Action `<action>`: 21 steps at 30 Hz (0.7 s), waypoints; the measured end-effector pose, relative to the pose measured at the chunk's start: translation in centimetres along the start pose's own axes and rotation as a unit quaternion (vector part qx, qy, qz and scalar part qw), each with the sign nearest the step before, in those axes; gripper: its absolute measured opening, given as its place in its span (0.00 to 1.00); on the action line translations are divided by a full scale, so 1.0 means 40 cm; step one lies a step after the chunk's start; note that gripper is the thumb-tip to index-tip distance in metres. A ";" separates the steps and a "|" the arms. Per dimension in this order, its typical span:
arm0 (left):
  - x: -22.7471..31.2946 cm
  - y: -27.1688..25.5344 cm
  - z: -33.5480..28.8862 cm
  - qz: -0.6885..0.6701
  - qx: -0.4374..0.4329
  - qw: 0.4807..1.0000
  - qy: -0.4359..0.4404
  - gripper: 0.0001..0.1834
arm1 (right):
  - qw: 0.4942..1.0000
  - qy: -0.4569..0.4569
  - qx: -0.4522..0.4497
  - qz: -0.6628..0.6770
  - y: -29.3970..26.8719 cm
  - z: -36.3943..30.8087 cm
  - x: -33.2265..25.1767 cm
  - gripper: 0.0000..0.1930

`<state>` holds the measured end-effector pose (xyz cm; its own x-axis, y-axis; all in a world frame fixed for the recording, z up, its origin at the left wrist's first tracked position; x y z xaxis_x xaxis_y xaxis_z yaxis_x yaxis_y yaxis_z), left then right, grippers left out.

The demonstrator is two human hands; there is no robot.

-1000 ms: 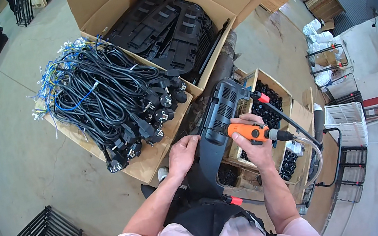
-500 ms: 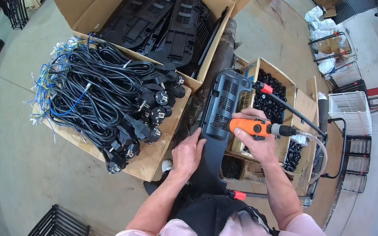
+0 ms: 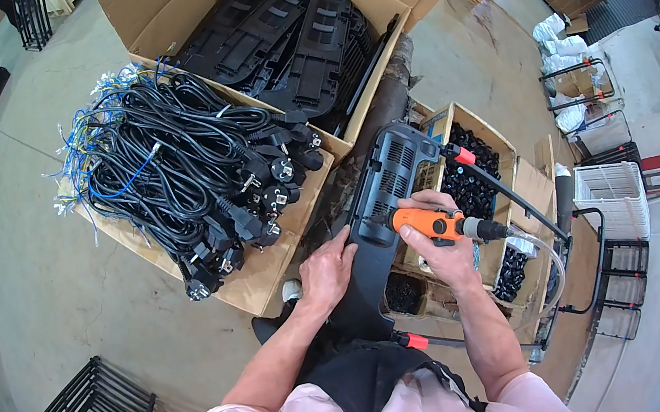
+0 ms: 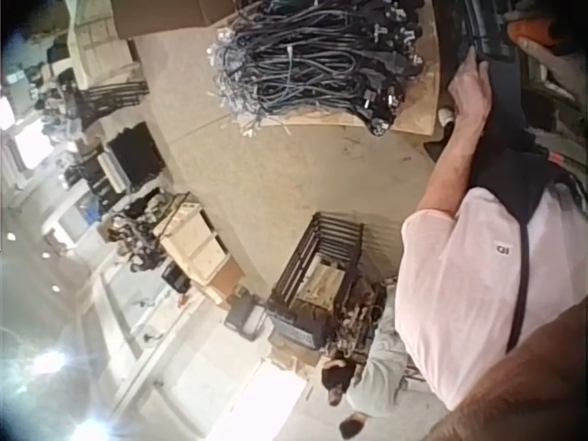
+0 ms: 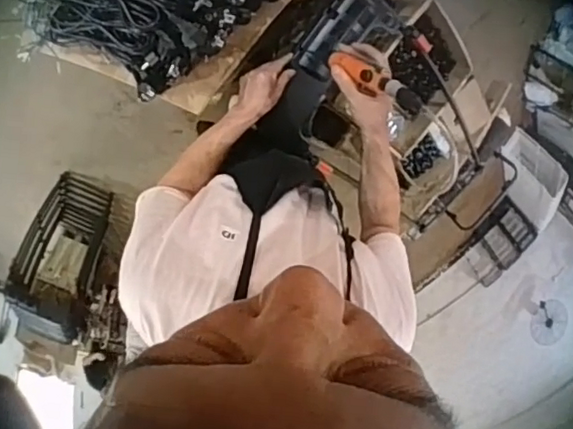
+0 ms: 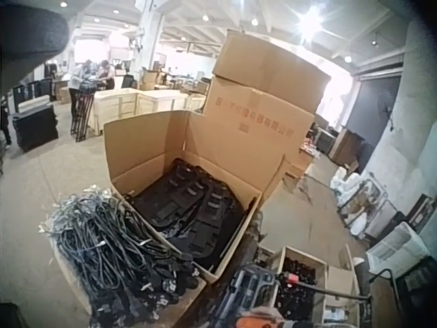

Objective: Assembling components of a handheld leaf blower using an electric screwdriver and screws.

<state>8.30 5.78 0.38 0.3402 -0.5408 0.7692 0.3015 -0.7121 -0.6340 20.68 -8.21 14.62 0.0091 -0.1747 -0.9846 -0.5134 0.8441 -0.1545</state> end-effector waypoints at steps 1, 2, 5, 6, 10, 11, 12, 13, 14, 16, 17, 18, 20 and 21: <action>0.001 -0.003 0.000 -0.002 0.003 1.000 0.001 0.23 | 1.000 -0.004 -0.003 0.000 0.000 -0.001 0.000 0.26; 0.004 -0.004 0.002 -0.002 0.004 1.000 0.001 0.23 | 1.000 -0.005 -0.003 0.000 -0.001 0.000 0.001 0.26; 0.020 -0.015 0.010 -0.018 -0.053 0.997 -0.056 0.23 | 1.000 -0.002 0.004 0.001 -0.005 -0.002 0.004 0.26; 0.020 -0.016 0.009 -0.021 -0.052 0.997 -0.055 0.23 | 1.000 -0.002 0.003 0.004 -0.004 -0.002 0.002 0.26; 0.015 -0.009 0.011 -0.023 -0.031 0.998 -0.048 0.22 | 1.000 -0.006 0.000 -0.002 -0.001 -0.001 0.003 0.26; 0.012 -0.005 0.011 -0.022 -0.031 0.998 -0.048 0.22 | 1.000 -0.006 -0.001 -0.002 0.000 -0.001 0.003 0.26; 0.012 -0.004 0.013 -0.025 -0.025 0.998 -0.046 0.22 | 1.000 -0.009 -0.002 -0.004 0.001 -0.002 0.003 0.26; 0.012 -0.004 0.014 -0.028 -0.020 0.998 -0.044 0.21 | 1.000 -0.012 -0.003 -0.006 0.002 -0.002 0.002 0.26; 0.011 -0.002 0.016 -0.028 -0.020 0.998 -0.044 0.21 | 1.000 -0.012 -0.003 -0.006 0.004 -0.002 0.001 0.26; 0.014 -0.003 0.020 -0.032 -0.018 0.998 -0.045 0.21 | 1.000 -0.013 0.001 -0.004 0.005 -0.002 -0.001 0.26; 0.015 -0.004 0.020 -0.032 -0.018 0.998 -0.045 0.21 | 1.000 -0.013 0.001 -0.004 0.005 -0.002 0.000 0.26; 0.015 -0.006 0.021 -0.035 -0.022 0.998 -0.049 0.21 | 1.000 -0.012 0.002 -0.004 0.005 -0.002 0.003 0.26; 0.014 -0.006 0.023 -0.037 -0.027 0.997 -0.054 0.21 | 1.000 -0.011 0.003 -0.004 0.004 0.000 0.005 0.26; 0.014 -0.006 0.023 -0.040 -0.026 0.997 -0.054 0.21 | 1.000 -0.013 0.005 -0.002 0.004 0.000 0.005 0.26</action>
Point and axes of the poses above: each hand's wrist, its own z-axis towards the middle knuckle, its own y-axis out of the palm, x = y × z, the point moved 3 cm from there along z, towards the middle knuckle, and after that the axes turned 8 degrees about z, right-handed, at the moved point
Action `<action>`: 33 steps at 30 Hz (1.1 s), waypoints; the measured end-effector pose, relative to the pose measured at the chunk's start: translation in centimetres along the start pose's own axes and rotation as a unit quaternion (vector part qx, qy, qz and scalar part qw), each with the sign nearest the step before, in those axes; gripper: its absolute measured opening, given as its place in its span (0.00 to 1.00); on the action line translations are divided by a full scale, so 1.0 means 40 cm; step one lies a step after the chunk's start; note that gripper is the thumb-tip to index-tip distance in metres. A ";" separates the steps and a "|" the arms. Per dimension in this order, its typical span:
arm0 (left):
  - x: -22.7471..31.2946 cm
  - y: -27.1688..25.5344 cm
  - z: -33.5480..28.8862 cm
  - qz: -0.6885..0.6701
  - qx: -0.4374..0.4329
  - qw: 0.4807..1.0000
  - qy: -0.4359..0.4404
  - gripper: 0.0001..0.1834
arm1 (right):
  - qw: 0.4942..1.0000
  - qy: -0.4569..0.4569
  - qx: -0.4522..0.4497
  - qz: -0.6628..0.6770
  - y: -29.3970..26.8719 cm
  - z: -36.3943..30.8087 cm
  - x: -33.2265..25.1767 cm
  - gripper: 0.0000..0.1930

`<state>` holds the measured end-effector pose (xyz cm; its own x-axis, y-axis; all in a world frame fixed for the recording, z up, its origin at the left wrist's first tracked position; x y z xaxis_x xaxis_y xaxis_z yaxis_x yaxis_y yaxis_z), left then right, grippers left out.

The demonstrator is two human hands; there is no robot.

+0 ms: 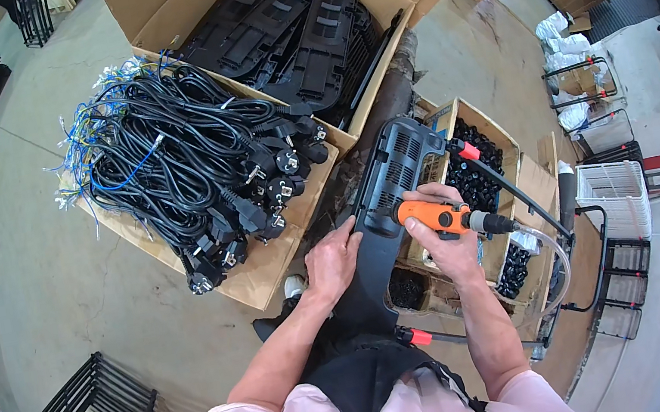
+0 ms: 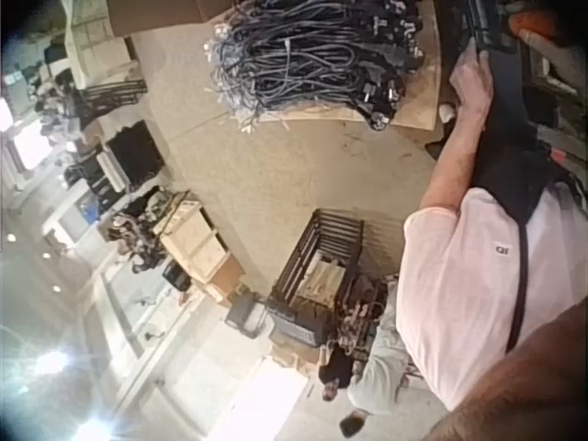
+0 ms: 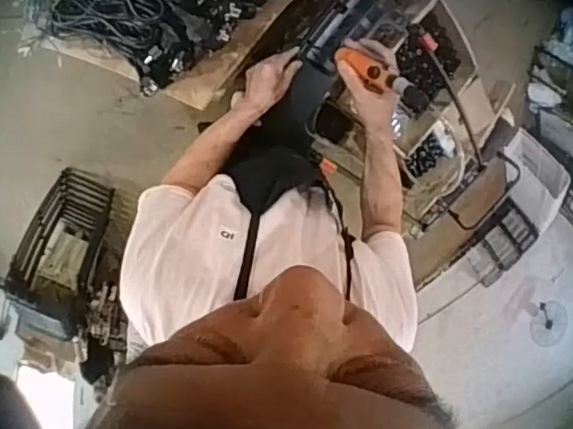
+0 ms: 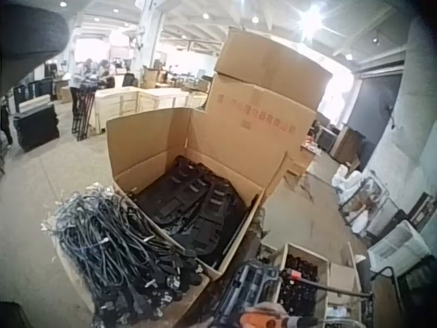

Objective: Assembling components of a handheld leaf blower using an electric screwdriver and screws.

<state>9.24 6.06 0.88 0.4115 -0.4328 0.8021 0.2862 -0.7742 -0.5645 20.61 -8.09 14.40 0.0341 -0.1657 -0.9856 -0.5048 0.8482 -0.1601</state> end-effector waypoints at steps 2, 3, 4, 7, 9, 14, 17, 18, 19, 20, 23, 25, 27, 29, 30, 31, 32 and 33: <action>-0.002 -0.001 -0.002 -0.002 0.000 1.000 0.000 0.21 | 1.000 -0.001 0.002 0.001 0.002 0.000 0.000 0.26; -0.002 -0.002 -0.002 -0.002 0.000 1.000 0.001 0.21 | 1.000 0.001 0.002 0.002 0.002 0.001 0.000 0.26; -0.002 -0.002 -0.001 -0.001 0.000 1.000 0.003 0.21 | 1.000 0.002 0.001 0.003 0.003 0.002 0.001 0.26; -0.002 0.000 0.001 -0.003 0.000 1.000 0.001 0.21 | 1.000 -0.002 -0.002 -0.009 0.008 0.006 0.004 0.26; -0.001 0.000 0.002 -0.002 0.003 1.000 0.003 0.21 | 1.000 -0.001 -0.004 -0.014 0.012 0.010 0.012 0.26; -0.001 0.003 0.005 -0.007 0.021 1.000 0.005 0.20 | 1.000 -0.006 -0.010 -0.023 0.027 0.020 0.030 0.26; -0.006 0.008 0.005 -0.011 0.031 0.999 0.010 0.19 | 1.000 0.013 -0.014 -0.003 0.041 0.026 0.033 0.26; -0.005 0.008 0.004 -0.014 0.034 0.999 0.012 0.19 | 0.999 0.020 -0.018 -0.024 0.043 0.029 0.034 0.26; -0.005 0.008 0.003 -0.018 0.036 0.999 0.014 0.19 | 0.998 0.027 -0.023 -0.045 0.045 0.032 0.034 0.26; -0.007 0.007 0.003 -0.019 0.037 0.999 0.014 0.19 | 0.998 0.027 -0.024 -0.045 0.048 0.038 0.035 0.26; -0.004 0.002 -0.002 -0.010 0.031 0.999 0.008 0.19 | 0.993 0.007 -0.056 -0.103 0.054 0.055 0.021 0.21; 0.000 -0.007 -0.003 -0.020 0.026 0.999 0.001 0.19 | 0.993 0.002 -0.057 -0.099 0.057 0.057 0.020 0.20; -0.006 -0.002 -0.019 -0.049 0.060 0.997 0.023 0.17 | 0.994 -0.003 -0.062 -0.085 0.055 0.060 0.029 0.19; -0.014 0.001 -0.043 -0.077 0.095 0.992 0.044 0.17 | 0.992 -0.020 -0.075 -0.098 0.052 0.069 0.026 0.19; -0.030 0.016 -0.067 -0.266 -0.024 0.961 -0.072 0.15 | 0.990 -0.031 -0.084 -0.110 0.052 0.062 0.026 0.19; -0.032 0.036 -0.101 -0.439 -0.142 0.868 -0.183 0.14 | 0.990 -0.033 -0.083 -0.111 0.050 0.066 0.029 0.19; -0.024 0.035 -0.131 -0.439 -0.140 0.869 -0.183 0.14 | 0.990 -0.035 -0.085 -0.110 0.047 0.062 0.031 0.19; -0.009 0.032 -0.163 -0.537 -0.177 0.798 -0.210 0.15 | 0.991 -0.034 -0.080 -0.098 0.052 0.063 0.030 0.20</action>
Point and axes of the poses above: each hand's wrist, its own z-axis towards the middle knuckle, its own y-axis out of the palm, x = y × z, the point moved 3 cm from there along z, towards the middle knuckle, and after that the axes turned 8 degrees about z, right-handed, at the moved point
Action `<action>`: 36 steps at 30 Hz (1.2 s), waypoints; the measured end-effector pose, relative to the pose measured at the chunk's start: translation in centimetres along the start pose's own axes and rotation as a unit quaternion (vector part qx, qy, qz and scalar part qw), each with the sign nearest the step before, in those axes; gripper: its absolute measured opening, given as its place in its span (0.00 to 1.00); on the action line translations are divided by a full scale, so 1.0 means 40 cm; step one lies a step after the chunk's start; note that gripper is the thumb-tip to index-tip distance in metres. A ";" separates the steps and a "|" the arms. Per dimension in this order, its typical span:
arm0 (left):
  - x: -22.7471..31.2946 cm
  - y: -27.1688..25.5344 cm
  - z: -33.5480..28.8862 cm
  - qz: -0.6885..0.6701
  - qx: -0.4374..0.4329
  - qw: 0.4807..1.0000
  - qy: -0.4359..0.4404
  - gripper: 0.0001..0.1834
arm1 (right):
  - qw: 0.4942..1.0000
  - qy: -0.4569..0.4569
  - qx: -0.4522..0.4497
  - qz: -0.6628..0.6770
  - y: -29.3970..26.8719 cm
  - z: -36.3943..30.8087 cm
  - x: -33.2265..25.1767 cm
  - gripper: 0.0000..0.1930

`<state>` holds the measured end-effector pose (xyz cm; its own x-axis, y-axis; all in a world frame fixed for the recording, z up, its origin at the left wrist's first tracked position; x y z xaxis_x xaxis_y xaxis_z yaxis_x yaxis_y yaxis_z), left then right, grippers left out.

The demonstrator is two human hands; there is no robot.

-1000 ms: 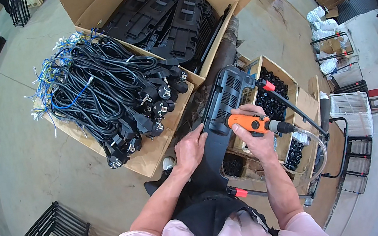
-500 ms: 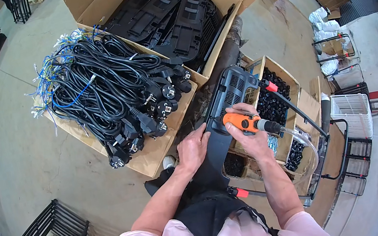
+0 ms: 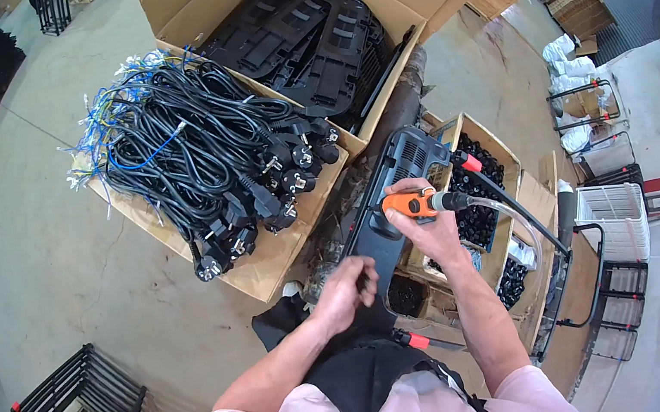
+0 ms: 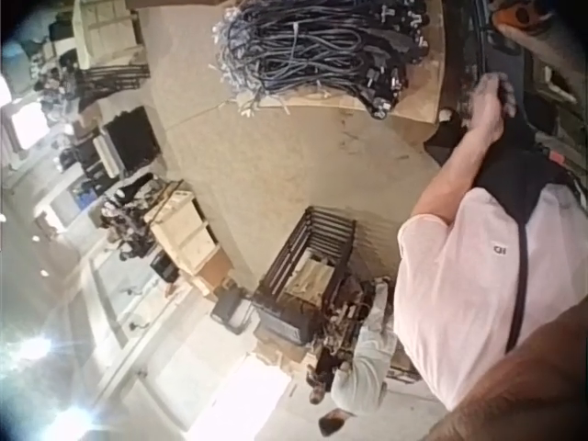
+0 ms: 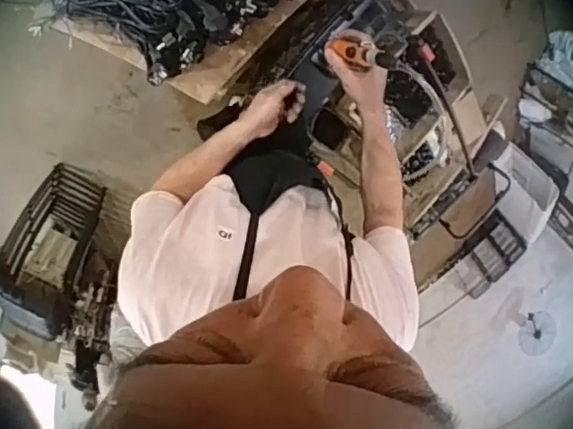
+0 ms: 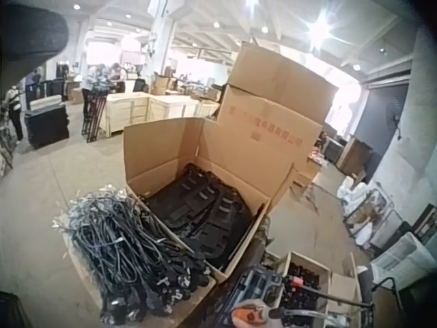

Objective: Assembling components of a handheld leaf blower using an electric screwdriver and screws.

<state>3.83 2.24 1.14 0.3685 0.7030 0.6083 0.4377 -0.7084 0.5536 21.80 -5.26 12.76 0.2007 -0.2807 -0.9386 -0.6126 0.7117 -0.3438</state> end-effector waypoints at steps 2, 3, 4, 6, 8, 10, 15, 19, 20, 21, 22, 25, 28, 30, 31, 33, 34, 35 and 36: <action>-0.040 0.017 -0.028 -0.123 -0.067 0.988 -0.065 0.15 | 1.000 0.001 0.003 0.021 0.001 0.004 0.015 0.20; -0.056 0.026 -0.035 -0.122 -0.071 0.987 -0.081 0.15 | 1.000 -0.002 0.001 0.021 0.000 0.004 0.018 0.20; -0.077 0.031 -0.038 -0.141 -0.074 0.982 -0.098 0.15 | 1.000 -0.012 -0.002 0.021 0.000 0.006 0.016 0.20; -0.096 0.046 -0.046 -0.160 -0.074 0.978 -0.112 0.15 | 0.999 -0.024 -0.007 0.022 0.000 0.002 0.011 0.20; -0.101 0.062 -0.059 -0.152 -0.062 0.980 -0.109 0.15 | 0.999 -0.020 0.008 0.039 -0.008 -0.007 0.005 0.24; -0.120 0.048 -0.064 -0.118 -0.081 0.987 -0.075 0.15 | 0.996 -0.031 0.027 0.074 -0.019 -0.038 -0.013 0.24; -0.147 0.080 -0.091 -0.116 -0.051 0.989 -0.080 0.17 | 0.986 -0.032 0.075 0.149 -0.106 -0.181 -0.037 0.28; -0.184 0.115 -0.095 -0.126 -0.028 0.988 -0.086 0.15 | 0.976 -0.043 0.082 0.196 -0.157 -0.304 -0.034 0.28; -0.197 0.125 -0.095 -0.122 -0.023 0.989 -0.078 0.15 | 0.975 -0.044 0.085 0.201 -0.169 -0.335 -0.031 0.27; -0.207 0.135 -0.093 -0.129 -0.034 0.989 -0.067 0.14 | 0.973 -0.050 0.084 0.207 -0.182 -0.366 -0.026 0.27; -0.219 0.147 -0.092 -0.136 -0.045 0.988 -0.057 0.14 | 0.973 -0.051 0.085 0.209 -0.195 -0.396 -0.019 0.27; -0.259 0.188 -0.102 -0.090 -0.052 0.994 -0.029 0.15 | 0.970 -0.055 0.090 0.220 -0.234 -0.488 -0.001 0.27; -0.304 0.238 -0.120 -0.081 -0.044 0.996 -0.018 0.15 | 0.963 -0.034 0.093 0.249 -0.266 -0.571 0.005 0.27; -0.334 0.273 -0.143 -0.085 -0.042 0.995 -0.014 0.16 | 0.959 -0.038 0.094 0.263 -0.291 -0.622 0.037 0.28; -0.347 0.291 -0.157 -0.092 -0.042 0.995 -0.014 0.16 | 0.956 -0.038 0.095 0.273 -0.302 -0.645 0.051 0.28; -0.378 0.304 -0.183 -0.088 -0.043 0.995 -0.015 0.16 | 0.954 -0.034 0.089 0.283 -0.324 -0.681 0.068 0.28; -0.403 0.297 -0.191 -0.066 -0.052 0.996 -0.008 0.16 | 0.953 -0.043 0.083 0.289 -0.331 -0.696 0.075 0.28; -0.426 0.293 -0.200 -0.043 -0.061 0.997 -0.001 0.15 | 0.951 -0.052 0.076 0.295 -0.337 -0.710 0.082 0.28; -0.447 0.287 -0.208 -0.042 -0.056 0.998 0.001 0.15 | 0.950 -0.052 0.072 0.298 -0.341 -0.722 0.093 0.28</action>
Point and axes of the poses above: each hand's wrist, its own z-axis towards the middle knuckle, its own y-axis out of the palm, x = y × z, the point moved 3 cm from there along z, towards the middle knuckle, and after that the axes turned 8 degrees about z, right-handed, at the moved point
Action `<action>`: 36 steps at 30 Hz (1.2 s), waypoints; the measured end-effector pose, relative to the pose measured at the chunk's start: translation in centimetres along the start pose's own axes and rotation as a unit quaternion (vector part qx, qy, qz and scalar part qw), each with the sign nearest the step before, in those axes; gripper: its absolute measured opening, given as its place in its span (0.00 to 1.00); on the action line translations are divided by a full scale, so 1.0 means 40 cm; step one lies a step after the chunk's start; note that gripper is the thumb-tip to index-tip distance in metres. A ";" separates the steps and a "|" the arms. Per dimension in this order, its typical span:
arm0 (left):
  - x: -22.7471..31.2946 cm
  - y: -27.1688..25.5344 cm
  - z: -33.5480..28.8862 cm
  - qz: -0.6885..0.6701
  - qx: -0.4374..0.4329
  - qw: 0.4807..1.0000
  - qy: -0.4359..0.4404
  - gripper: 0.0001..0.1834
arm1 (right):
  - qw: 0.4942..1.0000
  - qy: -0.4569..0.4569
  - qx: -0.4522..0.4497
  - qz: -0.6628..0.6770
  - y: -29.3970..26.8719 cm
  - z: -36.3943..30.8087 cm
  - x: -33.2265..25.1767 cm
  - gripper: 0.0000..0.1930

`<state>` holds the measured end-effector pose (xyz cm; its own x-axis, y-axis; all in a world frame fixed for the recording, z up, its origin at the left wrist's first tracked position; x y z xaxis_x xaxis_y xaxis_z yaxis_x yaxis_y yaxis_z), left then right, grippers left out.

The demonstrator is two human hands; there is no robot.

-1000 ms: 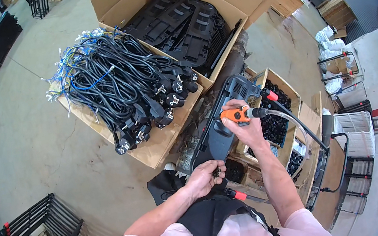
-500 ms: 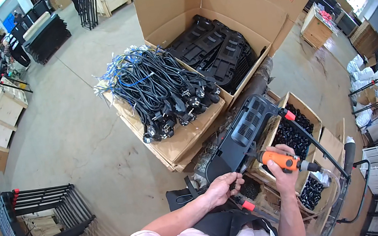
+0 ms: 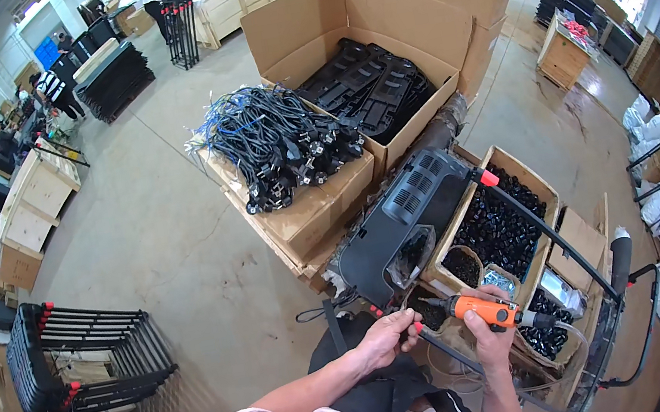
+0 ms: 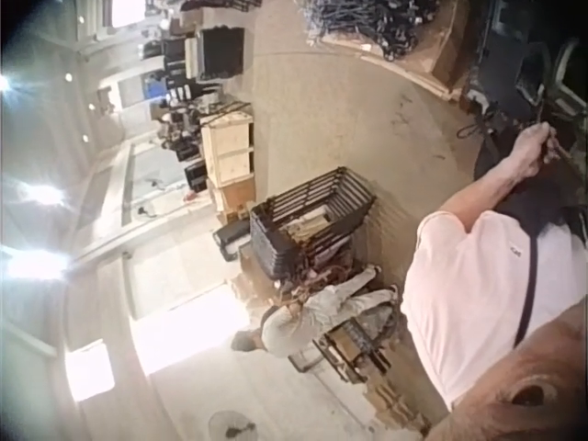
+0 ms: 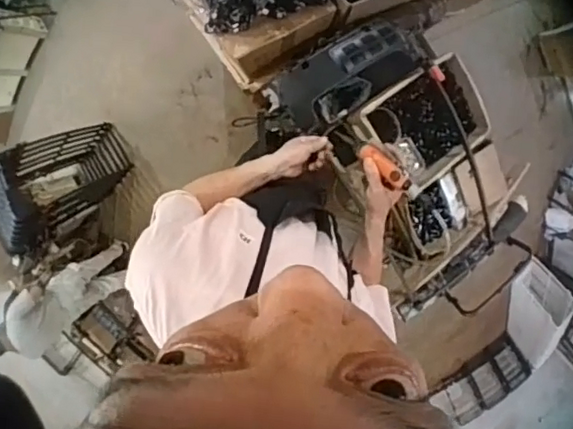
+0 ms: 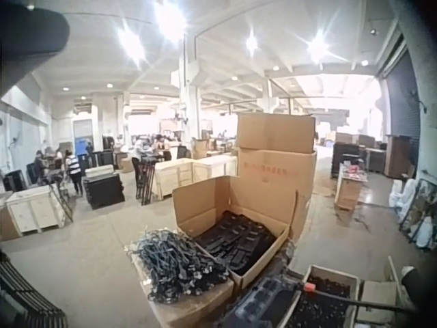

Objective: Assembling components of a handheld leaf blower using an electric screwdriver and screws.

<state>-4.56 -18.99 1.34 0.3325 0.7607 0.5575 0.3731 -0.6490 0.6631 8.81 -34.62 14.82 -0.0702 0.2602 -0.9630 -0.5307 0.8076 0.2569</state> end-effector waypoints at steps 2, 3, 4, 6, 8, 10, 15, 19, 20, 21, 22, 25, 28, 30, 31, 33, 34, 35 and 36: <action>-0.035 -0.010 -0.016 -0.036 -0.005 0.999 0.019 0.14 | 1.000 0.000 -0.012 -0.020 -0.016 -0.022 0.006 0.28; -0.034 0.002 -0.028 -0.034 -0.002 0.999 0.020 0.14 | 1.000 0.000 -0.013 -0.017 -0.017 -0.032 0.006 0.28; -0.034 0.011 -0.037 -0.045 0.038 0.998 0.022 0.14 | 1.000 0.031 -0.002 -0.003 -0.019 -0.043 0.009 0.28; -0.028 0.023 -0.045 -0.055 0.075 0.995 0.023 0.14 | 0.998 0.062 0.010 0.009 -0.019 -0.061 0.015 0.28; -0.016 0.024 -0.041 -0.064 0.107 0.992 0.024 0.14 | 1.000 0.026 0.000 0.007 -0.015 -0.074 0.018 0.29; -0.007 0.008 -0.030 -0.051 0.098 0.994 0.020 0.14 | 1.000 0.027 0.002 -0.007 -0.005 -0.086 0.017 0.29; 0.036 -0.002 -0.025 -0.068 0.077 0.995 0.000 0.17 | 0.999 0.019 -0.004 -0.034 0.044 -0.098 0.015 0.28; 0.042 -0.038 -0.016 -0.101 0.055 0.993 -0.029 0.16 | 0.997 0.031 -0.008 -0.069 0.067 -0.103 0.050 0.27; 0.043 -0.046 -0.016 -0.106 0.064 0.992 -0.037 0.16 | 0.997 0.030 -0.012 -0.067 0.078 -0.105 0.055 0.27; 0.045 -0.053 -0.018 -0.111 0.073 0.990 -0.044 0.15 | 0.997 0.028 -0.017 -0.065 0.089 -0.106 0.058 0.26; 0.047 -0.056 -0.023 -0.109 0.069 0.990 -0.053 0.15 | 0.995 0.014 -0.030 -0.093 0.097 -0.105 0.058 0.26; 0.047 -0.067 -0.024 -0.127 0.047 0.988 -0.071 0.15 | 0.995 0.025 -0.027 -0.090 0.127 -0.105 0.057 0.26; 0.047 -0.071 -0.034 -0.157 0.049 0.982 -0.093 0.14 | 0.994 0.035 -0.019 -0.097 0.142 -0.116 0.058 0.26; 0.051 -0.076 -0.042 -0.157 0.046 0.982 -0.097 0.13 | 0.993 0.039 -0.023 -0.106 0.147 -0.113 0.056 0.26; 0.050 -0.078 -0.046 -0.154 0.042 0.982 -0.097 0.13 | 0.993 0.040 -0.029 -0.112 0.151 -0.113 0.056 0.26; 0.041 -0.084 -0.047 -0.170 0.043 0.979 -0.103 0.13 | 0.993 0.036 -0.035 -0.106 0.157 -0.115 0.067 0.26; 0.038 -0.088 -0.048 -0.183 0.044 0.977 -0.105 0.13 | 0.994 0.029 -0.042 -0.098 0.161 -0.116 0.073 0.26; 0.035 -0.095 -0.050 -0.184 0.045 0.976 -0.106 0.13 | 0.994 0.030 -0.042 -0.098 0.165 -0.119 0.076 0.26; 0.036 -0.100 -0.052 -0.191 0.041 0.975 -0.110 0.13 | 0.994 0.034 -0.040 -0.092 0.170 -0.121 0.080 0.26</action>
<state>-7.38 -15.25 0.53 0.3307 0.9315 0.1518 0.5706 -0.3255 0.7540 0.91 -30.86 13.09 -0.0215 0.0730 -0.9971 -0.6054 0.7928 0.0711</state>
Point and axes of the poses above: each hand's wrist, its own z-axis towards the middle knuckle, its own y-axis out of the palm, x = y × z, the point moved 3 cm from there along z, towards the middle knuckle, and after that the axes turned 8 degrees about z, right-handed, at the moved point
